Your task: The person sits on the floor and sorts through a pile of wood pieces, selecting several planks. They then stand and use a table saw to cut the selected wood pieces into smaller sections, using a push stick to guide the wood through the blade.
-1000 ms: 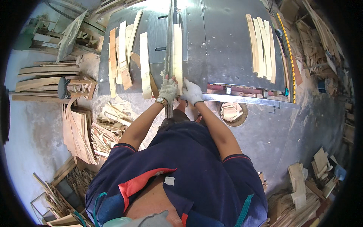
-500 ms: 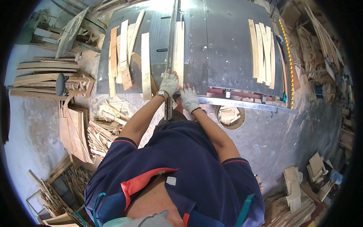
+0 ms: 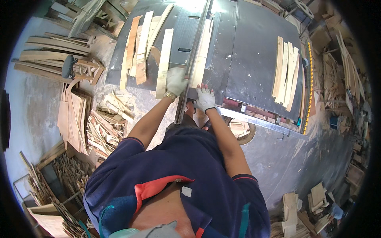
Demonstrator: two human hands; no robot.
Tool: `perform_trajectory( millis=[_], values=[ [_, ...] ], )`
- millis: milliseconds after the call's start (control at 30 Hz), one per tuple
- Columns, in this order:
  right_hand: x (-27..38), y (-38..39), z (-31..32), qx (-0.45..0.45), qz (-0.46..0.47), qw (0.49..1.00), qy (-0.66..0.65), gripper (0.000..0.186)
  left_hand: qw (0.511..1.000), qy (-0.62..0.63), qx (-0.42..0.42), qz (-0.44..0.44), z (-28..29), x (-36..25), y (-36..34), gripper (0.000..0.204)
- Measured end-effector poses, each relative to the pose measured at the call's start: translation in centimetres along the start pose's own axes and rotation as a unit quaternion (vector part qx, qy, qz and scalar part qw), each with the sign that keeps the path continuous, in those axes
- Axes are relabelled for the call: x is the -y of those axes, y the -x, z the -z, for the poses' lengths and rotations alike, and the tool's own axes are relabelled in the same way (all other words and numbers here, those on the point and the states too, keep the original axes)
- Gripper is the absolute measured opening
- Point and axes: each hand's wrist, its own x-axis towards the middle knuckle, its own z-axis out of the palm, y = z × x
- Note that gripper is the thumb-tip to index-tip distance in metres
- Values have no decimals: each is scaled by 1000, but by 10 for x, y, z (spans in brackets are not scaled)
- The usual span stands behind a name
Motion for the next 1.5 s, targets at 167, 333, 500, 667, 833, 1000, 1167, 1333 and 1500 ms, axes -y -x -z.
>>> perform_trajectory(
  millis=[167,333,500,667,833,1000,1167,1333,1500],
  values=[
    [3,2,2,10,10,1000,3,78,955,-105,-66,270,36,45,55,56],
    [0,-6,5,16,-4,1000,17,75,971,-22,-45,235,39,68,53,60],
    [2,-8,9,23,-3,1000,8,71,963,76,-117,230,48,81,31,56],
    [10,-4,17,42,-10,999,10,72,944,150,-105,273,54,50,-8,56],
    [10,-5,11,46,-40,998,33,74,929,115,-175,306,21,42,-4,55],
    [3,-7,-3,15,-53,998,14,77,927,10,-105,360,-3,47,56,60],
    [10,-5,-3,7,-66,998,18,79,936,72,-13,343,10,69,48,64],
    [17,-7,16,51,-75,996,8,81,952,37,69,296,19,45,31,72],
    [1,-7,28,70,-36,997,7,79,945,31,101,308,12,54,31,67]
  ],
)
